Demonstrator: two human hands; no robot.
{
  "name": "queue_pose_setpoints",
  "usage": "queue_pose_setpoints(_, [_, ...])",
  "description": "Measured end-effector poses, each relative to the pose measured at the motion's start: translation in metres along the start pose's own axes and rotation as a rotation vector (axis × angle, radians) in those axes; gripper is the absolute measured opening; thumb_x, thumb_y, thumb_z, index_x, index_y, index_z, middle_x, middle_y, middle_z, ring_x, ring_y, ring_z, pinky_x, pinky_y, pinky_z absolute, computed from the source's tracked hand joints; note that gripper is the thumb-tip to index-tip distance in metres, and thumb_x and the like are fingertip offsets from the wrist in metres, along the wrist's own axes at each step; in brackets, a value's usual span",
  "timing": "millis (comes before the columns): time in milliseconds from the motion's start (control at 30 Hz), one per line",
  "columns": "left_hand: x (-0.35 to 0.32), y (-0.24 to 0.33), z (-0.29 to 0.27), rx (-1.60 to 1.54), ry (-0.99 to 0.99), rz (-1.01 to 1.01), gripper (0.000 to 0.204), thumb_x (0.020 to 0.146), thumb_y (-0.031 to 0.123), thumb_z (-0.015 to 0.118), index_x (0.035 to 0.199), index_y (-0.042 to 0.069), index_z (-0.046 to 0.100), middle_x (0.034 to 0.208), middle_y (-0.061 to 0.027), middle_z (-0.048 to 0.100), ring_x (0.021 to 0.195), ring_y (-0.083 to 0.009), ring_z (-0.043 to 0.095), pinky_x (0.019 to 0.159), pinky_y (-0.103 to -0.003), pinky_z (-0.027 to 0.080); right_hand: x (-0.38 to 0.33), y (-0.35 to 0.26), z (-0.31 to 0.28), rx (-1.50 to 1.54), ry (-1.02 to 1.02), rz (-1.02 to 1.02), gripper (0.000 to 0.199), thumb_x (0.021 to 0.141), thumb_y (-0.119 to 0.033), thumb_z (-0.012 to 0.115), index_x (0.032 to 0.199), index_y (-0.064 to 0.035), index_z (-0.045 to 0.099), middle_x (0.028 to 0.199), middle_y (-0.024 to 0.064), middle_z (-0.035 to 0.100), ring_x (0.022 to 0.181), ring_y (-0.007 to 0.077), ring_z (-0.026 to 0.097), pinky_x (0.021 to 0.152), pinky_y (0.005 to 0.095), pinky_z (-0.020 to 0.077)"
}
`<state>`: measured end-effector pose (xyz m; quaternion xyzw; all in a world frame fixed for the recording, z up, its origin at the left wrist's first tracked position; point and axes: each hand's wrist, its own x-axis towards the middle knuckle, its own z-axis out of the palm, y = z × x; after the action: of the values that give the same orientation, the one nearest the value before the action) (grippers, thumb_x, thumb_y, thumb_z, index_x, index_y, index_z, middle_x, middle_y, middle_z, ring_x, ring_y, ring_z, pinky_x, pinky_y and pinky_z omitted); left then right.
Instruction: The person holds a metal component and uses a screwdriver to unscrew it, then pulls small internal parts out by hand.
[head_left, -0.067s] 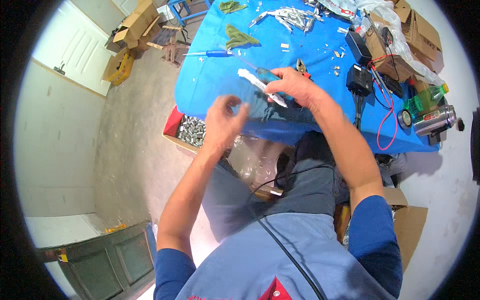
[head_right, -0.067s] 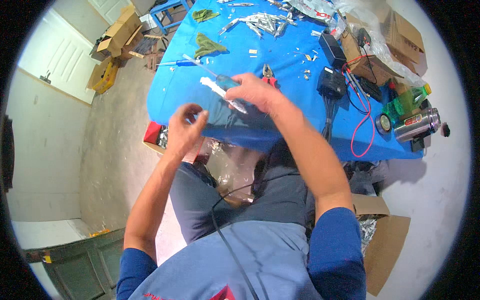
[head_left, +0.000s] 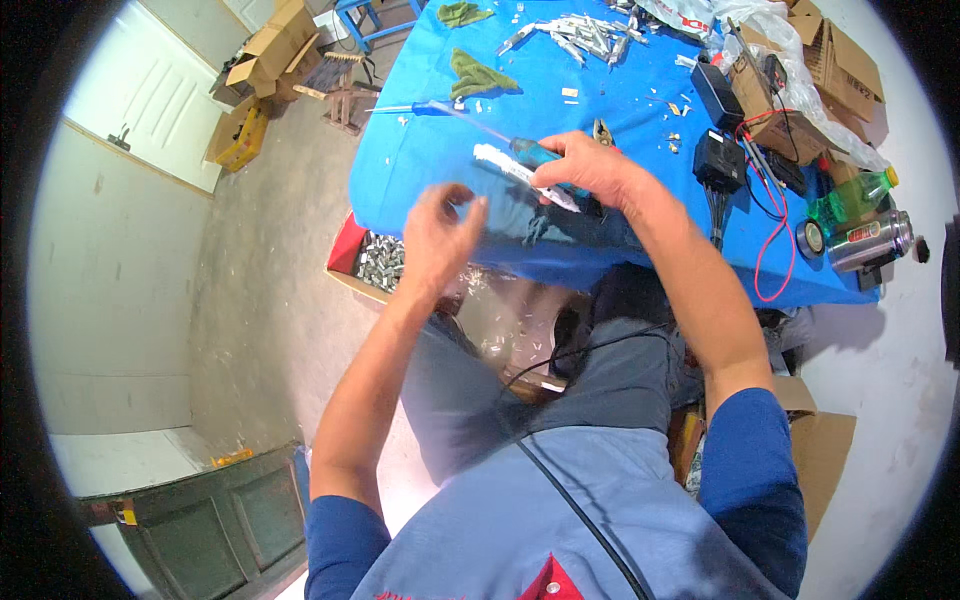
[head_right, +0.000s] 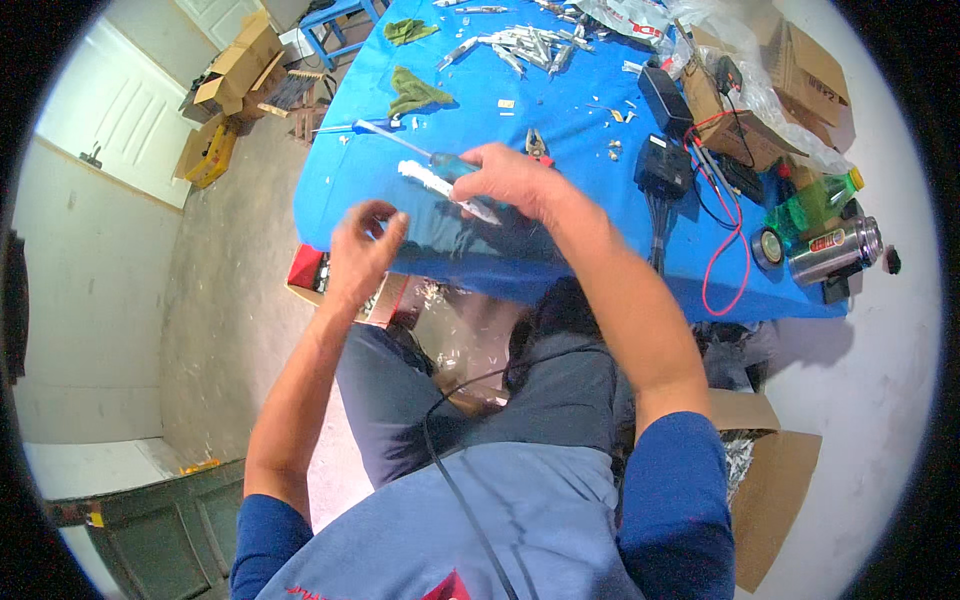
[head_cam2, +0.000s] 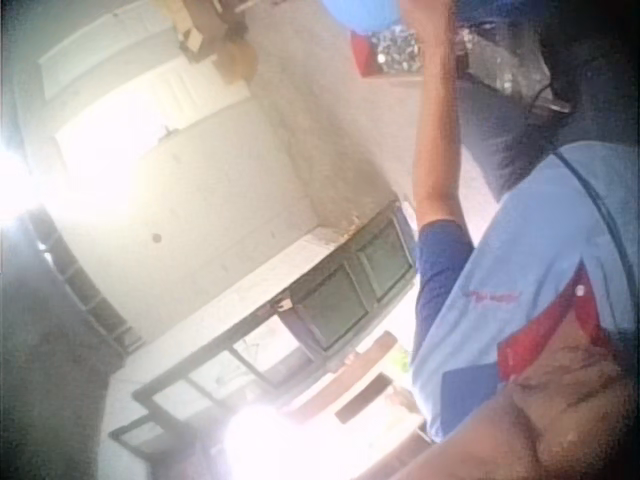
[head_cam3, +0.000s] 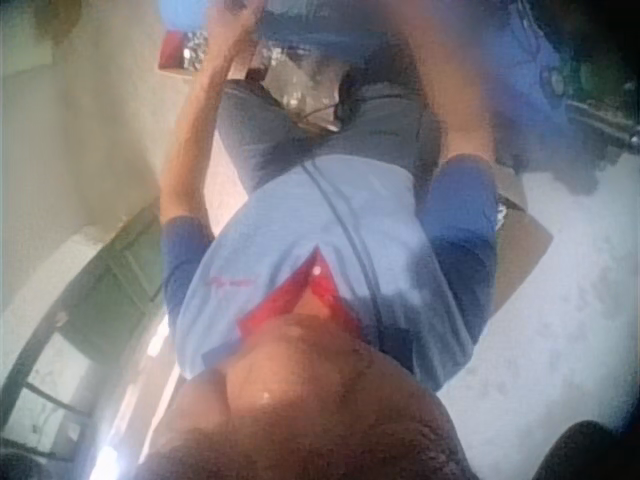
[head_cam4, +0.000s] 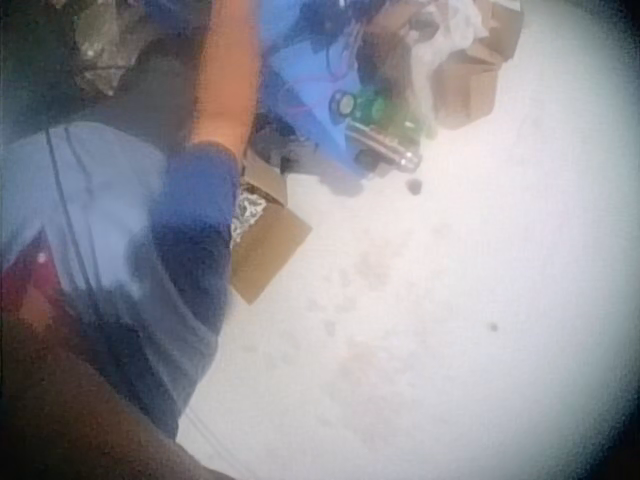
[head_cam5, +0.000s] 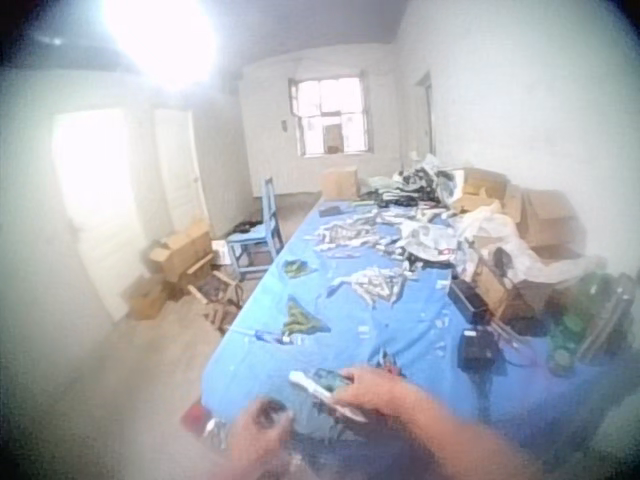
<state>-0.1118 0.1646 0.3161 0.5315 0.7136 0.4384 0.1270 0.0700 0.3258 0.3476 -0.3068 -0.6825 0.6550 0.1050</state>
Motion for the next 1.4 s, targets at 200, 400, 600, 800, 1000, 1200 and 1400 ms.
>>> queue_pose_setpoints(200, [0.051,-0.016,-0.007,0.103,-0.025,0.120,0.026,0.082,0.024,0.074,0.096,0.003,0.067,0.097,-0.0105,0.063,0.082,-0.0215,0.059,0.071,-0.035,0.050,0.043,-0.009,-0.025,-0.438,-0.150,-0.073,0.034,0.069,-0.019,0.069,0.099,-0.0025,0.069,0.080,0.0035,0.064,0.076,0.0109,0.055,0.067,0.0290,0.0438])
queue_pose_setpoints(400, [0.055,-0.041,0.015,0.249,-0.129,0.346,0.033,0.079,0.029,0.074,0.098,0.002,0.067,0.104,-0.0176,0.063,0.092,-0.0371,0.062,0.080,-0.045,0.050,0.083,0.001,-0.022,-0.613,-0.303,-0.132,0.035,0.070,-0.021,0.067,0.100,-0.0030,0.067,0.079,0.0047,0.064,0.073,0.0135,0.055,0.064,0.0329,0.0442])
queue_pose_setpoints(600, [0.044,-0.044,0.032,0.322,-0.005,0.285,0.026,0.079,0.023,0.071,0.095,0.003,0.068,0.097,-0.0159,0.062,0.093,-0.0352,0.058,0.084,-0.044,0.044,0.083,0.023,-0.022,-0.660,0.203,-0.382,0.041,0.080,-0.031,0.068,0.109,-0.0021,0.066,0.083,0.0102,0.066,0.074,0.0211,0.059,0.069,0.0359,0.0481])
queue_pose_setpoints(800, [0.029,-0.043,0.032,0.318,0.042,0.299,0.023,0.082,0.023,0.070,0.094,0.003,0.066,0.095,-0.0141,0.061,0.092,-0.0331,0.057,0.084,-0.042,0.043,-0.039,0.020,-0.030,-0.416,0.436,-0.282,0.044,0.085,-0.030,0.066,0.116,0.0013,0.062,0.090,0.0167,0.069,0.086,0.0255,0.067,0.079,0.0389,0.0506])
queue_pose_setpoints(1000, [0.030,-0.041,0.036,0.336,0.043,0.306,0.023,0.084,0.022,0.069,0.097,0.003,0.064,0.096,-0.0138,0.061,0.093,-0.0329,0.057,0.086,-0.043,0.042,-0.149,0.018,-0.010,-0.391,0.328,-0.011,0.044,0.086,-0.017,0.063,0.125,-0.0006,0.054,0.096,0.0183,0.065,0.087,0.0254,0.064,0.081,0.0354,0.0491])
queue_pose_setpoints(1200, [0.029,-0.043,0.039,0.344,0.062,0.292,0.022,0.083,0.021,0.068,0.096,0.004,0.063,0.095,-0.0138,0.059,0.095,-0.0330,0.056,0.086,-0.043,0.041,-0.148,0.034,-0.001,-0.500,0.352,-0.173,0.040,0.087,-0.012,0.064,0.124,0.0008,0.058,0.115,0.0246,0.065,0.108,0.0376,0.064,0.092,0.0378,0.0490])
queue_pose_setpoints(1400, [0.025,-0.038,0.040,0.351,0.097,0.266,0.022,0.082,0.020,0.068,0.096,0.004,0.063,0.093,-0.0142,0.058,0.093,-0.0332,0.056,0.086,-0.043,0.041,-0.142,0.035,0.003,-0.597,0.370,-0.208,0.041,0.086,-0.013,0.065,0.125,0.0001,0.058,0.116,0.0244,0.065,0.107,0.0385,0.064,0.091,0.0399,0.0503])
